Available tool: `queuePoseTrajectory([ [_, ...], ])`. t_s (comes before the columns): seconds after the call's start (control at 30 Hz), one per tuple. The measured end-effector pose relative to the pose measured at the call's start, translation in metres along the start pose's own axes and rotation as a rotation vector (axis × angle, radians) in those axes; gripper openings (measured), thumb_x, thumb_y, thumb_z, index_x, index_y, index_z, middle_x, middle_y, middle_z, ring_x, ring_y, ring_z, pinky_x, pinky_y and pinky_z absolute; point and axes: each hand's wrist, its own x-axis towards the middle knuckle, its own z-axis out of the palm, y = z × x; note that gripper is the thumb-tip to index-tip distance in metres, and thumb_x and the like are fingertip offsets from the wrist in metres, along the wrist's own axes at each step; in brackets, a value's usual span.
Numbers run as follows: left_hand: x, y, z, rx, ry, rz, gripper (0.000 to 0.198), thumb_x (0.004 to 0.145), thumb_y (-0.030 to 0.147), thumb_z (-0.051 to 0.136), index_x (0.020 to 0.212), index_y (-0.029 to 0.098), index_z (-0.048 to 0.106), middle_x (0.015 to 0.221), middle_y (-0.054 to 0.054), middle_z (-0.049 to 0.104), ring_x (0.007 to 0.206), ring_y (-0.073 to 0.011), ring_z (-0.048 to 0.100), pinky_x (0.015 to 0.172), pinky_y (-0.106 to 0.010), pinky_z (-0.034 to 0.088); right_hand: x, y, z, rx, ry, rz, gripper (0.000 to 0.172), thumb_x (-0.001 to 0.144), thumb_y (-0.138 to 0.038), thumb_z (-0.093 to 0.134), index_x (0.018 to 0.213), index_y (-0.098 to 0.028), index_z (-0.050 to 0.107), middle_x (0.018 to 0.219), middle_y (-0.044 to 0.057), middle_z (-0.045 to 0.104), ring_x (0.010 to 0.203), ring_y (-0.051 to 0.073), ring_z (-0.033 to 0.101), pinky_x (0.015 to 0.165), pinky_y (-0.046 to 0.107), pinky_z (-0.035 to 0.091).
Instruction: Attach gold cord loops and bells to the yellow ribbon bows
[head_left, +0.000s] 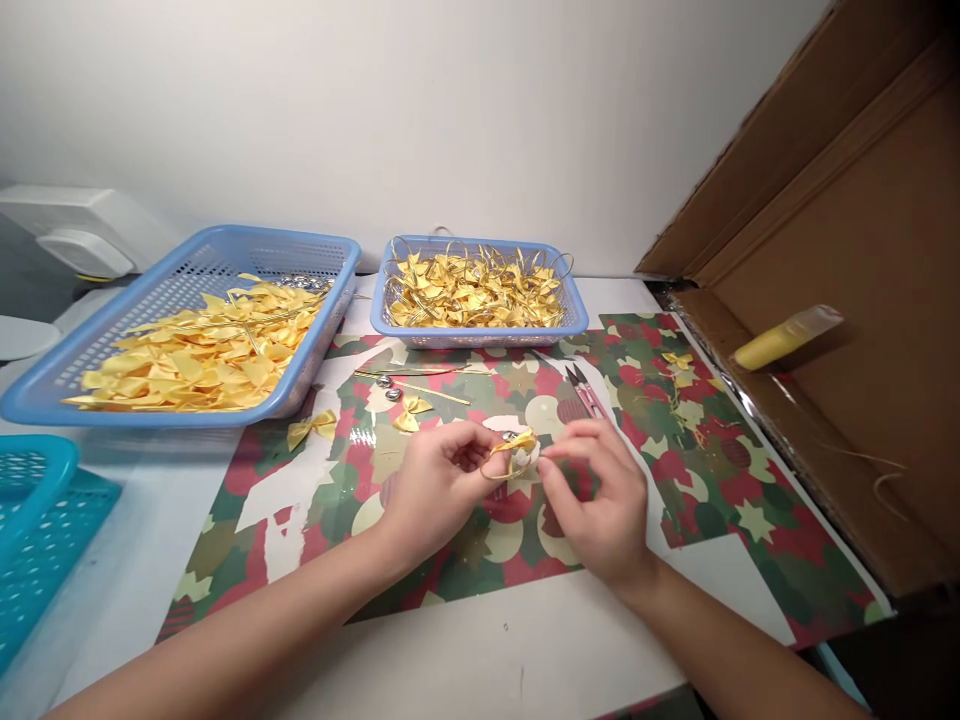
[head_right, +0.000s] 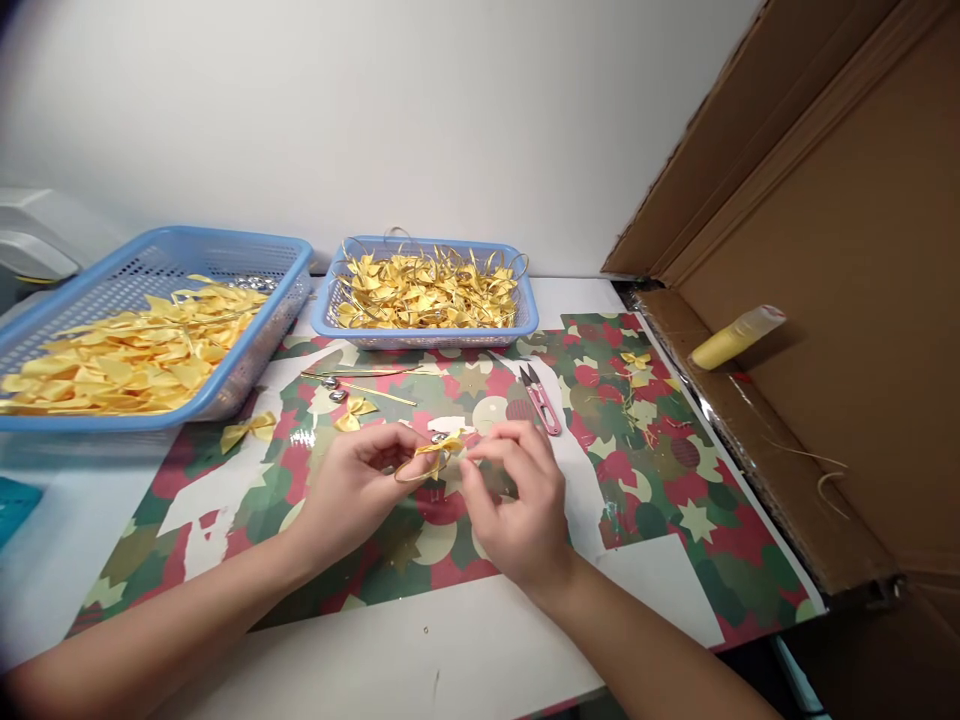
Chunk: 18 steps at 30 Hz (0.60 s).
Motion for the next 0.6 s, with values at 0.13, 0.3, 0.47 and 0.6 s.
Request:
queuePoseTrajectory([
  [0.13,0.0,-0.005,0.0,0.314,0.102,0.295,0.011,0.08,0.018,0.061,0.069,0.018,0.062,0.06,0.001,0.064,0.055,-0.0108,0.053,0.053,-0.022,0.043,-0.003,-0.002,0.0,-0.158,0.024,-0.164,0.012,0.081,-0.014,0.064,0.089,-0.022,0.068,0.077,0.003,0.059,0.071,0.018,0.053,0.066,0.034,0.045],
  [0.3,-0.003,-0.01,0.004,0.458,0.109,0.542,0.012,0.084,0.017,0.058,0.072,0.018,0.06,0.063,0.0,0.064,0.056,-0.0105,0.054,0.052,-0.02,0.043,-0.003,0.0,0.006,-0.226,-0.005,-0.157,0.014,0.086,-0.011,0.06,0.081,-0.021,0.068,0.074,0.003,0.06,0.07,0.017,0.05,0.066,0.034,0.04],
  [0.47,-0.002,-0.009,0.006,0.433,0.098,0.47,0.011,0.078,0.012,0.06,0.069,0.016,0.061,0.059,0.002,0.061,0.052,-0.009,0.05,0.051,-0.019,0.04,-0.004,0.003,0.008,-0.166,0.06,-0.185,0.019,0.088,-0.006,0.055,0.083,-0.022,0.063,0.076,0.002,0.057,0.073,0.016,0.05,0.065,0.032,0.041],
  [0.6,0.005,-0.005,0.001,0.289,0.061,0.233,0.011,0.077,0.016,0.06,0.066,0.016,0.06,0.056,0.003,0.059,0.051,-0.0088,0.049,0.05,-0.019,0.039,-0.001,0.002,-0.004,-0.023,0.157,-0.208,0.023,0.088,-0.005,0.054,0.093,-0.025,0.063,0.083,0.001,0.051,0.078,0.016,0.052,0.066,0.032,0.047],
])
